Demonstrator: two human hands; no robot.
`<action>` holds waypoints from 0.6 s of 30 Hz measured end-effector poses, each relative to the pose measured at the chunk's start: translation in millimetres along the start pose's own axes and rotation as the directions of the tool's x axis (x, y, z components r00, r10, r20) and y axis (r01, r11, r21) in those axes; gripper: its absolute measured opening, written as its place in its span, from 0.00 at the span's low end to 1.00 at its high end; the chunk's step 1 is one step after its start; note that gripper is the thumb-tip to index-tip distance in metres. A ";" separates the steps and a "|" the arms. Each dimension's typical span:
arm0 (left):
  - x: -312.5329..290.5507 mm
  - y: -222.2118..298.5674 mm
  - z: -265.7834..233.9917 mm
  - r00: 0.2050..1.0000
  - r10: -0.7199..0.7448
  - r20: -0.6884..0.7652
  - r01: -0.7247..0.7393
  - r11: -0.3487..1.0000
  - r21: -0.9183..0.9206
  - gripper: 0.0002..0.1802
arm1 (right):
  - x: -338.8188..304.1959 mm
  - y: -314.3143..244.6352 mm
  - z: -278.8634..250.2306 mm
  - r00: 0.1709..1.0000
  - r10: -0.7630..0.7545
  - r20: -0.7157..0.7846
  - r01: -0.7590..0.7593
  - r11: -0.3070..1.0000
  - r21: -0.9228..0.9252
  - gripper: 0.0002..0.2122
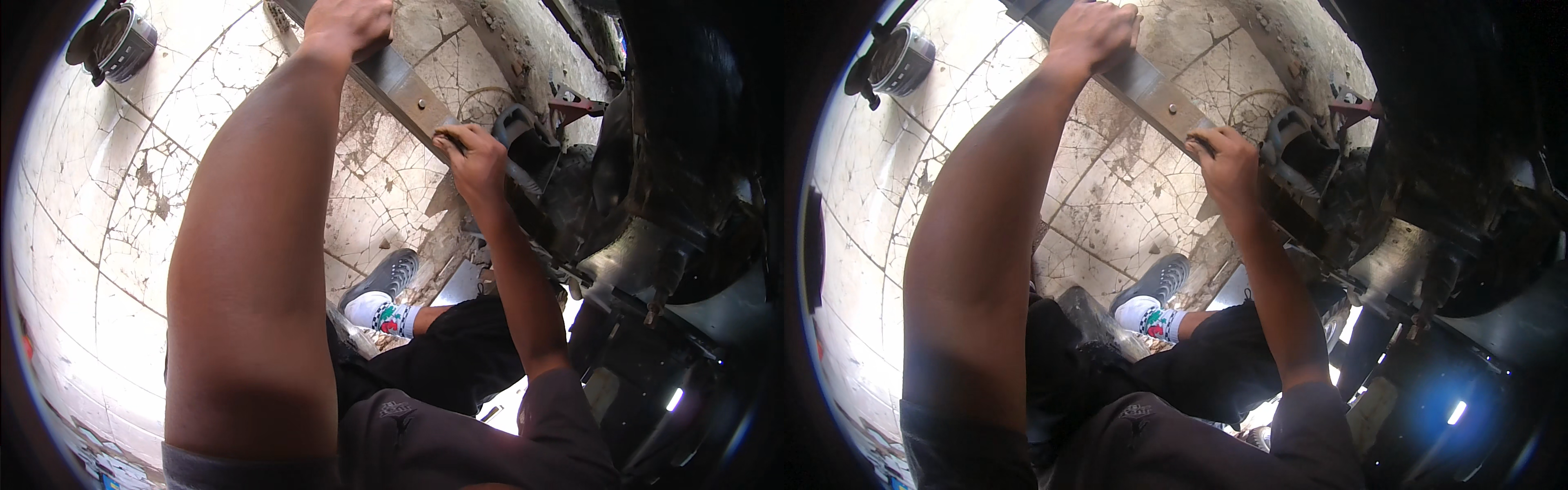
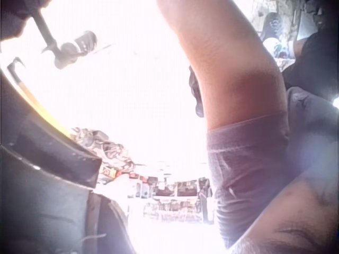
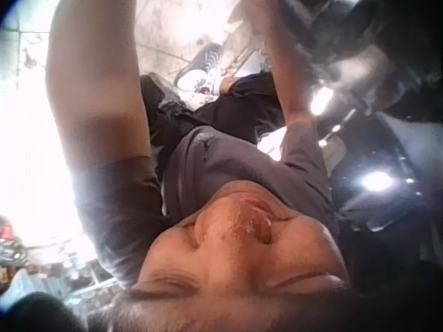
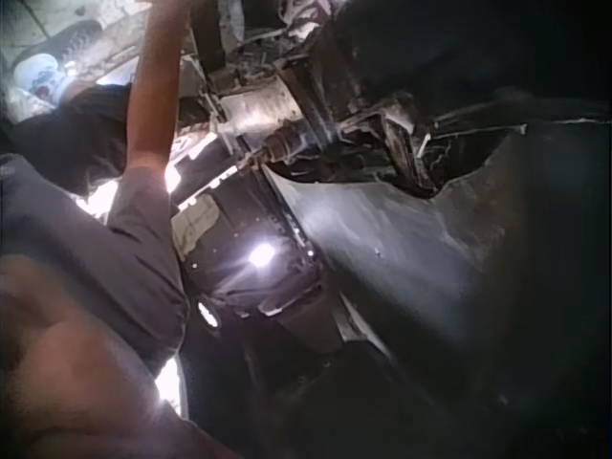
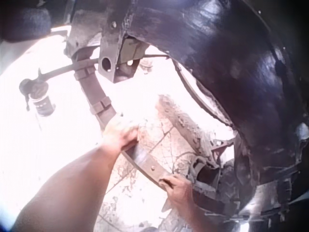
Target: The person sits on the floor under a vehicle and uses a small metal scraper to remove rust or debris from a metal beam. They repeatedly scrape the same area, pause to wipe the tool, and continue scraping.
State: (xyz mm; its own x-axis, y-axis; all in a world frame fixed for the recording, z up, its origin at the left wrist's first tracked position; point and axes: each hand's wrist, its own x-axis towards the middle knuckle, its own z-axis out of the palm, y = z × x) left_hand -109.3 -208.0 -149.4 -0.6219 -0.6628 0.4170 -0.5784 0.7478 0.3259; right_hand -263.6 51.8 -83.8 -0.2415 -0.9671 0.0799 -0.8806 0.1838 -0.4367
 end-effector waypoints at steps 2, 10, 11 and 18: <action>-1.9 6.9 -2.5 0.999 -0.012 -0.032 0.012 1.000 0.013 0.19 | 1.2 -3.0 0.9 1.000 -0.022 -0.007 0.022 0.999 -0.030 0.10; -2.6 1.1 0.9 0.988 0.022 -0.151 -0.026 0.999 -0.026 0.16 | -10.7 9.3 -8.0 1.000 -0.017 0.001 0.017 0.999 -0.041 0.10; -5.1 -6.9 12.9 0.981 -0.006 -0.193 -0.016 0.994 -0.108 0.16 | -6.8 6.8 -3.2 0.999 -0.037 0.002 0.037 0.999 -0.038 0.10; -8.4 -10.7 15.9 0.885 0.258 -0.388 -0.177 0.957 0.232 0.14 | -17.6 18.2 -11.4 1.000 0.012 0.029 -0.009 0.996 -0.085 0.10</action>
State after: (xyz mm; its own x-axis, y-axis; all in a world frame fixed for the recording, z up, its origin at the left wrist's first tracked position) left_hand -106.3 -211.0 -169.9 -0.4947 -0.3791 0.7820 -0.5657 0.8236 0.0414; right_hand -280.0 74.1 -83.0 -0.2397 -0.9696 0.0486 -0.9100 0.2070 -0.3592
